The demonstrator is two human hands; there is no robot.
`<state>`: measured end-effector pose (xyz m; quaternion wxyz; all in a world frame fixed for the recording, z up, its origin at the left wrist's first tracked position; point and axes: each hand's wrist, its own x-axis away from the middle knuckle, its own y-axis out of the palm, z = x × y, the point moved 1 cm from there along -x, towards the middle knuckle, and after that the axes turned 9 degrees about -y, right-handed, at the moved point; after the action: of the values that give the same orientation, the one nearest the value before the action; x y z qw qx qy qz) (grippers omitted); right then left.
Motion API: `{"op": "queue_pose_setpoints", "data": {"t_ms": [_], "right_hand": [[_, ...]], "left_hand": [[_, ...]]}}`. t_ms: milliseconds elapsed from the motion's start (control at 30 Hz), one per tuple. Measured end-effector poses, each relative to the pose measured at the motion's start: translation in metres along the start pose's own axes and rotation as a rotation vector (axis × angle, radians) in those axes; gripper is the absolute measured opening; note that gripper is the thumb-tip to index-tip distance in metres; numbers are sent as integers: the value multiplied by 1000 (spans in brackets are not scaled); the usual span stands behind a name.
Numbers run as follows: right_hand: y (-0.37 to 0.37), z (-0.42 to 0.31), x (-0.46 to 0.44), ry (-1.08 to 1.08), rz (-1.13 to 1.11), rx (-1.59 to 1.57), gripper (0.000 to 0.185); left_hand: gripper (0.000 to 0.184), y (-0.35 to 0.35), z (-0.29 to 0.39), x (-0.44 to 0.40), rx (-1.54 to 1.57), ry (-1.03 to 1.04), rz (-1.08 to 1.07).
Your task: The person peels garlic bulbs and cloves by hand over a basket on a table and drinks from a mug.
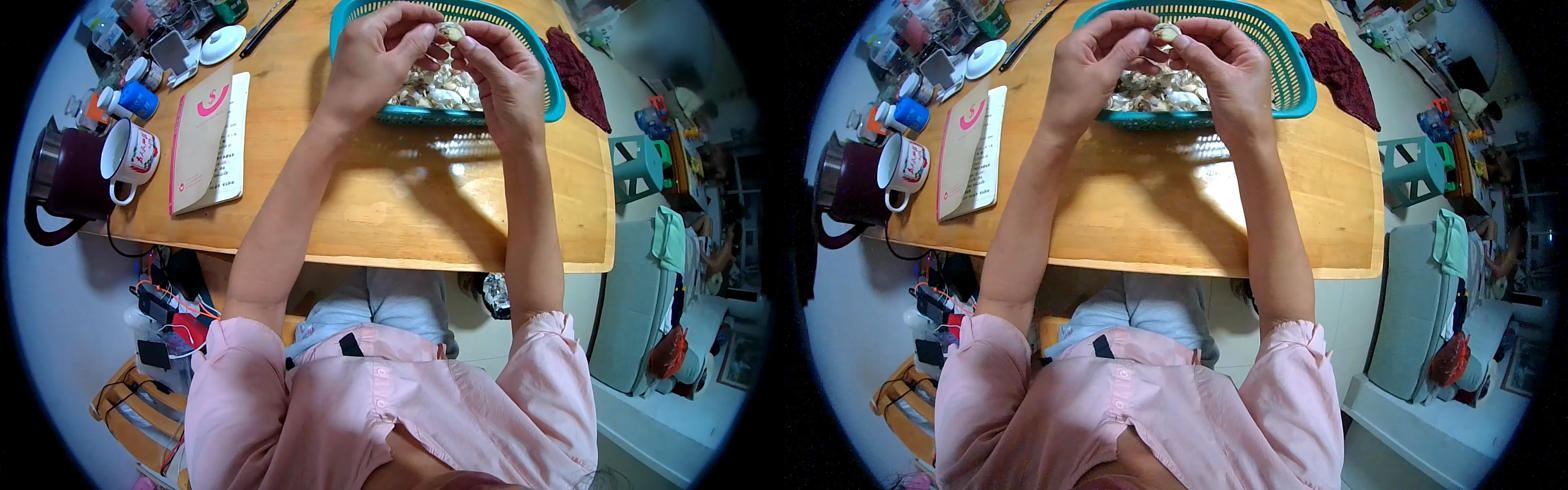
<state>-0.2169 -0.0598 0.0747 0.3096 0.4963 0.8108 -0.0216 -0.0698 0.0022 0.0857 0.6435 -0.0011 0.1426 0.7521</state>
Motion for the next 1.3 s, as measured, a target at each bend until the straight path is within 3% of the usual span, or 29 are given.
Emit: {"op": "queue_pose_setpoints", "data": {"t_ms": [67, 233, 367, 533, 600, 667, 767, 867, 967, 1067, 1200, 1267, 1300], "right_hand": [[-1, 1, -1, 0, 0, 6, 20], [2, 1, 1, 24, -47, 41, 20], [3, 0, 1, 43, -78, 81, 22], [7, 0, 3, 40, -115, 129, 24], [8, 1, 4, -23, -105, 264, 25], [5, 2, 3, 5, -95, 192, 26], [3, 0, 2, 48, -64, 72, 26], [2, 0, 2, 76, -39, 16, 24], [2, 0, 1, 75, -25, 18, 23], [2, 0, 2, 42, -89, 61, 21], [14, -3, 6, 9, -112, 181, 19], [14, 0, 8, -24, -112, 160, 23], [12, 4, 9, -37, -134, 319, 30]], "left_hand": [[17, -3, -2, -3, 6, -65, 4], [13, -16, -17, -10, -208, 146, -37], [13, -20, -22, -14, -182, 123, -49], [20, -11, -13, -6, -498, 296, 131], [14, -13, -13, -7, -434, 235, 171], [9, -15, -10, -7, -371, 175, 210], [11, -20, -5, -9, -469, 154, 274], [24, -25, -11, -12, -724, 119, 223], [30, -24, -20, -17, -454, 214, 79], [34, -10, -23, -12, -486, 383, 88], [35, -9, -14, -7, -645, 308, 0], [34, -9, -15, -7, -470, 320, -8], [34, -8, -15, -7, -471, 321, -10]]}}
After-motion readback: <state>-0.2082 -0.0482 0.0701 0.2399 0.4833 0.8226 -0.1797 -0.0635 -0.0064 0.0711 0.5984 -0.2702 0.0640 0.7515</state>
